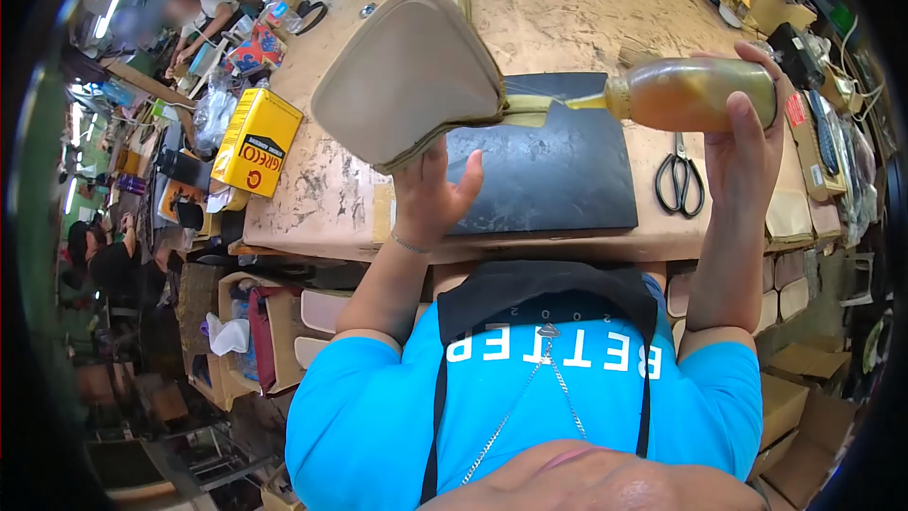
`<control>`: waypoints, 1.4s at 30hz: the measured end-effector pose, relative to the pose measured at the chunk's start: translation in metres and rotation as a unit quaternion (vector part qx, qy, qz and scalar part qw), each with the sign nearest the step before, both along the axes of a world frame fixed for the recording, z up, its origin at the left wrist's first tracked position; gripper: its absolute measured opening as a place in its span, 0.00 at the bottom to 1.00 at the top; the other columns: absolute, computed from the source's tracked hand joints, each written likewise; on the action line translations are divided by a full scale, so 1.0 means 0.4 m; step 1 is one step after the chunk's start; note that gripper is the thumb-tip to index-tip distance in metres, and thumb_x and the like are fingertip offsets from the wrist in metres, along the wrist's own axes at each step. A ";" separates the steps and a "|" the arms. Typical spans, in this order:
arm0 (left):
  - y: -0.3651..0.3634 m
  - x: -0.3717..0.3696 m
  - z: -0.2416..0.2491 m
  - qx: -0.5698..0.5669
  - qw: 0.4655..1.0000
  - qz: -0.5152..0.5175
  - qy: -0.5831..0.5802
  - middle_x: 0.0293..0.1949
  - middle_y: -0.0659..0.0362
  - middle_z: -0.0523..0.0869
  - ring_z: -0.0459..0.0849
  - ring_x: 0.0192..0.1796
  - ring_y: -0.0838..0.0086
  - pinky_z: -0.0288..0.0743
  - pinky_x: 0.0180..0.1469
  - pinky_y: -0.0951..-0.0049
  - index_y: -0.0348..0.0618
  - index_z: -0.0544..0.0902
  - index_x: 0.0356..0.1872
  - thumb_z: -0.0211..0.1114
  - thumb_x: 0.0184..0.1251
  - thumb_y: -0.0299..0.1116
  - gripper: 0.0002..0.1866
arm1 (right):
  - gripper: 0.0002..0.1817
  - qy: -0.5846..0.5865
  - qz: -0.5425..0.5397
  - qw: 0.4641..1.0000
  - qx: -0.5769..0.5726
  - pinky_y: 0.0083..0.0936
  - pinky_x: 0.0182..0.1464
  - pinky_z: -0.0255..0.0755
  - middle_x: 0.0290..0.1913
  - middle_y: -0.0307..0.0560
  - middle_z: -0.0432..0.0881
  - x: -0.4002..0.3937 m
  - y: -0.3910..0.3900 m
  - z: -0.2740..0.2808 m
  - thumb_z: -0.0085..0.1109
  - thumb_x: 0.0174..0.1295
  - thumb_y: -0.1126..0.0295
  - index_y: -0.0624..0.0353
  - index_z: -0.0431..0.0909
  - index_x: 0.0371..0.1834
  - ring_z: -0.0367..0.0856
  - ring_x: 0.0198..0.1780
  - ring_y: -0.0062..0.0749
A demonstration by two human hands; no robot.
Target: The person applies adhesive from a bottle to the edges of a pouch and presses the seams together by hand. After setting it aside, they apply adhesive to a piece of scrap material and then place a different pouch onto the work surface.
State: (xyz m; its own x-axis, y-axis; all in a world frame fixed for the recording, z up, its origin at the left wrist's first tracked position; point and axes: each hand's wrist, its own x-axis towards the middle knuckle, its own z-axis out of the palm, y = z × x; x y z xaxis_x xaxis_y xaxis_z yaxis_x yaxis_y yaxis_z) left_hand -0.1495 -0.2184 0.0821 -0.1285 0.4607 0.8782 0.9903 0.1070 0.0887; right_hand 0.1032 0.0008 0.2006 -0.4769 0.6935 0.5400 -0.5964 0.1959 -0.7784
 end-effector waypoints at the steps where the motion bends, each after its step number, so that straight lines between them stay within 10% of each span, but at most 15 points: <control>1: 0.001 -0.008 -0.012 0.026 1.000 0.009 0.005 0.70 0.47 0.72 0.71 0.72 0.53 0.62 0.73 0.55 0.36 0.70 0.72 0.73 0.59 0.38 0.39 | 0.33 -0.011 -0.004 1.000 -0.001 0.36 0.64 0.77 0.58 0.64 0.80 -0.007 -0.001 0.000 0.69 0.65 0.64 0.62 0.65 0.69 0.83 0.59 0.43; 12: -0.018 -0.058 -0.069 -0.011 0.991 0.090 0.099 0.70 0.53 0.74 0.71 0.72 0.57 0.61 0.74 0.55 0.45 0.77 0.68 0.72 0.59 0.39 0.33 | 0.26 -0.069 -0.026 0.997 -0.024 0.23 0.47 0.83 0.46 0.42 0.80 -0.076 -0.012 0.007 0.72 0.64 0.67 0.58 0.73 0.62 0.84 0.47 0.24; 42: -0.032 -0.063 -0.043 0.007 0.998 0.053 0.033 0.62 0.50 0.80 0.79 0.64 0.55 0.71 0.66 0.57 0.41 0.79 0.63 0.72 0.57 0.33 0.29 | 0.25 -0.106 0.004 0.992 0.075 0.25 0.57 0.76 0.47 0.46 0.83 -0.101 -0.026 -0.005 0.70 0.65 0.68 0.60 0.73 0.63 0.84 0.50 0.29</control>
